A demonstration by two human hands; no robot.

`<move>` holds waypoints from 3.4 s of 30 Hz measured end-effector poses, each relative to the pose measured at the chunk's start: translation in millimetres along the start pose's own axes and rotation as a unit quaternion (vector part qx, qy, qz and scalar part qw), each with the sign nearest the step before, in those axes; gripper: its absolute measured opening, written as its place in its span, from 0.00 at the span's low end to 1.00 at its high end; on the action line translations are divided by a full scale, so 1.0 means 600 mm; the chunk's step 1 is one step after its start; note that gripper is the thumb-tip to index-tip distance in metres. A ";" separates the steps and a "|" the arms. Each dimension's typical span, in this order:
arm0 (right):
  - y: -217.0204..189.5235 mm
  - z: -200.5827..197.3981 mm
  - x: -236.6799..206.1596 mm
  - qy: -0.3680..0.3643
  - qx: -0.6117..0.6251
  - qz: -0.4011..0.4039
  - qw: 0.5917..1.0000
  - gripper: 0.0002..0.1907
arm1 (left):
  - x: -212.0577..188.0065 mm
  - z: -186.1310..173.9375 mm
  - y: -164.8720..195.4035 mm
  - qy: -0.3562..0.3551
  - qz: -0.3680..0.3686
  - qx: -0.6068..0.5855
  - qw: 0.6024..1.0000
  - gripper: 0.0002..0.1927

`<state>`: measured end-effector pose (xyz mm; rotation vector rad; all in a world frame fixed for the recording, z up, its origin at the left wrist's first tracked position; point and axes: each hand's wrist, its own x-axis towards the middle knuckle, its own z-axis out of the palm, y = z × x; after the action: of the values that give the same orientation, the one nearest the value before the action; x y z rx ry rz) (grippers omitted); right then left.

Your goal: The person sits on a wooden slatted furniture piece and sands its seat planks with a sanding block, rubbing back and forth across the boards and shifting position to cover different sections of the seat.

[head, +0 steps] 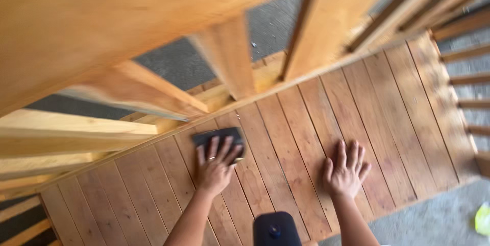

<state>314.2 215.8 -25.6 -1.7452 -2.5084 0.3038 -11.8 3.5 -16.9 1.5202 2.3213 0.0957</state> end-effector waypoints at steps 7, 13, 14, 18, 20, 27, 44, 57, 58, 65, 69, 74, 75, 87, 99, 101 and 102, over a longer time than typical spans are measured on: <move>-0.009 0.021 -0.037 0.005 0.017 0.037 0.999 0.32 | 0.139 0.053 0.269 -0.036 0.266 -0.045 0.962 0.32; -0.021 0.015 -0.056 0.059 0.103 0.090 0.989 0.39 | 0.205 0.056 0.365 -0.029 0.331 0.006 0.943 0.35; -0.023 0.016 -0.059 0.060 0.097 0.093 0.989 0.39 | 0.206 0.053 0.367 -0.027 0.332 0.014 0.943 0.36; -0.030 0.018 -0.064 0.056 0.104 0.102 0.988 0.40 | 0.198 0.047 0.362 -0.034 0.328 0.020 0.944 0.38; -0.031 0.016 -0.063 0.049 0.105 0.107 0.987 0.42 | 0.196 0.046 0.361 -0.056 0.323 0.035 0.944 0.41; -0.032 -0.001 -0.066 0.062 0.118 0.101 0.986 0.43 | 0.192 0.043 0.364 -0.037 0.313 0.042 0.948 0.45; -0.051 -0.010 -0.097 0.119 0.096 0.198 0.968 0.42 | 0.159 0.044 0.402 -0.049 0.299 0.124 0.945 0.49; -0.189 -0.189 -0.333 0.099 0.095 0.317 0.939 0.60 | 0.130 0.027 0.468 -0.241 0.194 -0.275 0.910 0.31; -0.188 -0.210 -0.333 0.085 0.086 0.304 0.945 0.64 | 0.120 0.023 0.479 -0.303 0.156 -0.396 0.853 0.33; -0.164 -0.216 -0.321 0.113 0.070 0.272 0.953 0.70 | 0.026 -0.007 0.513 -0.656 0.065 -0.487 0.573 0.31; -0.156 -0.128 -0.366 0.168 -0.081 0.293 0.938 0.44 | 0.007 0.023 0.547 -0.553 0.239 -0.258 0.755 0.33; -0.186 -0.030 -0.417 -0.006 -0.077 0.392 0.917 0.43 | 0.100 0.063 0.544 -0.178 0.343 -0.045 0.921 0.36; -0.189 -0.018 -0.418 0.033 -0.048 0.379 0.923 0.42 | 0.125 0.068 0.531 -0.127 0.337 -0.045 0.932 0.38; 0.038 0.002 -0.251 0.179 -0.060 0.363 0.913 0.39 | 0.179 0.088 0.454 -0.016 0.441 0.053 0.896 0.41; -0.124 -0.011 -0.366 0.099 0.028 0.370 0.923 0.42 | 0.173 0.081 0.457 -0.014 0.447 0.035 0.894 0.40; -0.177 -0.005 -0.400 0.083 0.035 0.370 0.924 0.42 | 0.174 0.081 0.457 -0.011 0.446 0.042 0.894 0.40; -0.181 -0.003 -0.400 0.087 0.028 0.368 0.925 0.41 | 0.174 0.081 0.457 -0.011 0.445 0.046 0.894 0.40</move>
<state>299.3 -44.9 11.2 -2.4895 -1.6141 0.2323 206.9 205.2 -20.8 2.4867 1.4367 0.1953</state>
